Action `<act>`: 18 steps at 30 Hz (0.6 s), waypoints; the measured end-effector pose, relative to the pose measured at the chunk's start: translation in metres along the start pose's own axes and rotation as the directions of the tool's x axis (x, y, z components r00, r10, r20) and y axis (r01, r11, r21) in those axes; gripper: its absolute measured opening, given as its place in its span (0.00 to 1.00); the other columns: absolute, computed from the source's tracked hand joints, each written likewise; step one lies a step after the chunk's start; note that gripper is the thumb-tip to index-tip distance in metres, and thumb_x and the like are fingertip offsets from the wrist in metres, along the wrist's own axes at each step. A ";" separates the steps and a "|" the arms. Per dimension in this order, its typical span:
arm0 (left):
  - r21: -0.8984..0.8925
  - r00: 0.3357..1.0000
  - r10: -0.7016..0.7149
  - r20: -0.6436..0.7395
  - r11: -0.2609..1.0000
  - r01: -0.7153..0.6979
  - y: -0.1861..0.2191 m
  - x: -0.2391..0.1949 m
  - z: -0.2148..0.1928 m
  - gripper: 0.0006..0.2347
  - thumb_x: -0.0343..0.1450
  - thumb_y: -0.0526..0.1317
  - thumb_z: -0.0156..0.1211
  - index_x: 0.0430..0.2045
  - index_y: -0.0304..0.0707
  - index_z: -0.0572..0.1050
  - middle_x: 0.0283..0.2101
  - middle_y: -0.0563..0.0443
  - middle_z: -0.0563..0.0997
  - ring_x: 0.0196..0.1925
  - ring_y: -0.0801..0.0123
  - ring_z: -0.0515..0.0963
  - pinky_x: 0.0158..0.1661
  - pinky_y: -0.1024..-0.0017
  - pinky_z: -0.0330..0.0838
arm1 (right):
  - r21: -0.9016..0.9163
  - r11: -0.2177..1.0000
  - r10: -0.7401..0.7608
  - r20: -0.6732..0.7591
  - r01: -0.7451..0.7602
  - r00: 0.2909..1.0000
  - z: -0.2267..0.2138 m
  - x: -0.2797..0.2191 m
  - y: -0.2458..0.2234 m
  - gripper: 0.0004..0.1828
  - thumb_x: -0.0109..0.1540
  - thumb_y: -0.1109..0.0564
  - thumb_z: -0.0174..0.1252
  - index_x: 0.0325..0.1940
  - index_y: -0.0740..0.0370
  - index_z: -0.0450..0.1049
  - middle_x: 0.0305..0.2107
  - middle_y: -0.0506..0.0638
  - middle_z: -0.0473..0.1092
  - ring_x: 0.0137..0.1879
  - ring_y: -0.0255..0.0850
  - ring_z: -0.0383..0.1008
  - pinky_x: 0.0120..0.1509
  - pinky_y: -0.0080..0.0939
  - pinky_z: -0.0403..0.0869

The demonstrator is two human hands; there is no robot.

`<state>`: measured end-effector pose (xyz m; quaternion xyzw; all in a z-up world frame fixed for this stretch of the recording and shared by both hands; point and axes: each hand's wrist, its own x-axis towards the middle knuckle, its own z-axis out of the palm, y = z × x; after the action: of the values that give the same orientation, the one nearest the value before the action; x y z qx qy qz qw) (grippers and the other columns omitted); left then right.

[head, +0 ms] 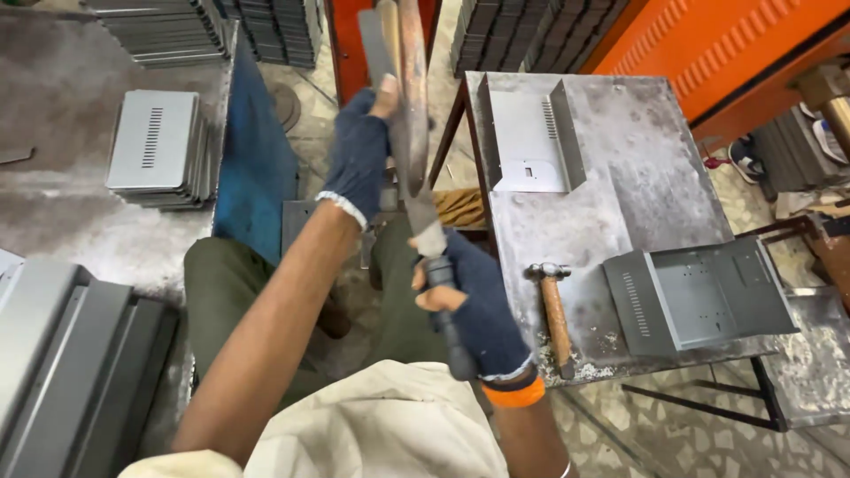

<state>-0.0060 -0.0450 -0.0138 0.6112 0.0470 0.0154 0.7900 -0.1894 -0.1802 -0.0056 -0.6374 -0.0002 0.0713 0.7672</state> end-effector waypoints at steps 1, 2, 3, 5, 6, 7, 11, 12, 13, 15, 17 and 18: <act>0.000 1.000 0.004 -0.005 1.000 -0.004 -0.005 -0.001 -0.002 0.18 0.70 0.54 0.55 0.32 0.36 0.77 0.32 0.51 0.80 0.32 0.71 0.78 0.35 0.74 0.73 | -0.001 1.000 -0.002 0.007 0.002 1.000 0.004 -0.001 0.003 0.35 0.44 0.68 0.54 0.58 0.69 0.73 0.29 0.53 0.73 0.35 0.39 0.70 0.40 0.34 0.70; -0.013 0.997 0.066 0.041 0.998 -0.065 -0.010 -0.001 -0.004 0.14 0.71 0.46 0.55 0.37 0.31 0.76 0.33 0.50 0.81 0.31 0.72 0.78 0.34 0.75 0.73 | -0.010 1.000 0.000 -0.014 0.000 1.000 0.009 -0.001 0.007 0.34 0.46 0.68 0.54 0.59 0.69 0.72 0.29 0.53 0.73 0.35 0.38 0.69 0.40 0.34 0.69; -0.027 0.988 0.128 0.086 0.992 -0.126 -0.015 -0.002 -0.005 0.11 0.73 0.38 0.54 0.42 0.26 0.76 0.35 0.48 0.81 0.30 0.73 0.77 0.33 0.76 0.73 | -0.020 1.000 0.001 -0.034 -0.002 0.999 0.013 -0.001 0.010 0.32 0.48 0.68 0.54 0.59 0.70 0.72 0.30 0.53 0.72 0.35 0.37 0.68 0.40 0.33 0.68; -0.031 0.971 0.178 0.161 0.984 -0.176 -0.028 0.013 -0.008 0.10 0.73 0.38 0.54 0.40 0.28 0.76 0.33 0.48 0.82 0.27 0.74 0.78 0.29 0.77 0.72 | -0.059 0.998 0.009 -0.066 -0.013 0.998 0.021 -0.004 0.005 0.29 0.52 0.66 0.56 0.59 0.69 0.73 0.31 0.50 0.72 0.34 0.35 0.67 0.39 0.32 0.68; -0.037 0.946 0.220 0.240 0.975 -0.218 -0.035 0.018 -0.008 0.09 0.73 0.39 0.53 0.39 0.31 0.76 0.32 0.49 0.84 0.24 0.75 0.79 0.25 0.79 0.72 | -0.094 0.995 0.021 -0.106 -0.031 0.994 0.025 -0.007 0.002 0.25 0.56 0.63 0.57 0.59 0.69 0.73 0.32 0.48 0.72 0.34 0.34 0.66 0.39 0.32 0.67; -0.036 0.946 0.217 0.240 0.976 -0.215 -0.037 0.019 -0.006 0.09 0.73 0.39 0.53 0.39 0.31 0.76 0.32 0.49 0.84 0.24 0.75 0.79 0.25 0.79 0.72 | -0.093 0.995 0.023 -0.106 -0.033 0.994 0.026 -0.010 0.007 0.25 0.56 0.63 0.57 0.59 0.69 0.73 0.32 0.48 0.72 0.34 0.34 0.66 0.39 0.32 0.67; 0.090 0.980 0.186 0.075 0.977 -0.193 -0.046 0.026 -0.001 0.13 0.72 0.45 0.55 0.36 0.30 0.70 0.35 0.48 0.72 0.35 0.70 0.70 0.36 0.73 0.63 | 0.120 0.984 0.147 -0.131 -0.132 0.980 0.033 -0.021 0.012 0.17 0.64 0.54 0.54 0.53 0.66 0.74 0.26 0.49 0.70 0.25 0.34 0.65 0.28 0.33 0.64; 0.132 0.986 0.163 0.020 0.978 -0.164 -0.051 0.026 -0.002 0.27 0.69 0.47 0.58 0.55 0.16 0.70 0.57 0.34 0.80 0.56 0.61 0.81 0.56 0.72 0.72 | 0.198 0.972 0.152 -0.145 -0.122 0.978 0.037 -0.026 0.010 0.16 0.65 0.55 0.54 0.53 0.67 0.73 0.24 0.49 0.68 0.21 0.34 0.62 0.22 0.33 0.62; 0.139 0.988 0.150 0.023 0.979 -0.152 -0.050 -0.007 -0.005 0.27 0.69 0.47 0.58 0.55 0.16 0.70 0.57 0.34 0.80 0.56 0.61 0.81 0.56 0.72 0.72 | 0.207 0.969 0.164 -0.151 -0.131 0.975 0.041 -0.049 0.024 0.16 0.65 0.55 0.54 0.53 0.67 0.73 0.24 0.49 0.68 0.21 0.34 0.62 0.22 0.33 0.62; -0.275 0.970 0.132 0.204 0.959 -0.072 -0.037 -0.054 -0.008 0.15 0.73 0.39 0.56 0.45 0.21 0.76 0.35 0.40 0.84 0.32 0.62 0.86 0.35 0.72 0.79 | 0.297 0.934 0.266 -0.197 -0.201 0.944 0.041 -0.078 0.044 0.17 0.65 0.58 0.55 0.55 0.70 0.73 0.25 0.54 0.69 0.18 0.40 0.63 0.16 0.39 0.62; -0.263 0.980 0.116 0.161 0.962 -0.071 -0.030 -0.053 -0.009 0.14 0.73 0.38 0.54 0.45 0.22 0.76 0.36 0.40 0.85 0.32 0.62 0.86 0.34 0.73 0.80 | 0.254 0.949 0.230 -0.149 -0.188 0.962 0.042 -0.070 0.027 0.16 0.65 0.57 0.54 0.53 0.71 0.73 0.24 0.54 0.68 0.17 0.39 0.63 0.15 0.39 0.63; -0.278 0.987 0.086 0.139 0.960 -0.044 -0.030 -0.057 0.000 0.12 0.74 0.37 0.53 0.44 0.23 0.76 0.37 0.39 0.86 0.32 0.63 0.87 0.33 0.74 0.81 | 0.196 0.966 0.198 -0.135 -0.170 0.971 0.037 -0.072 0.017 0.15 0.65 0.57 0.52 0.51 0.72 0.72 0.23 0.54 0.67 0.16 0.39 0.62 0.13 0.38 0.63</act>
<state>-0.0635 -0.0574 -0.0395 0.4967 -0.0350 0.0020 0.8672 -0.2656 -0.1492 -0.0089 -0.5652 0.1249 0.0928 0.8102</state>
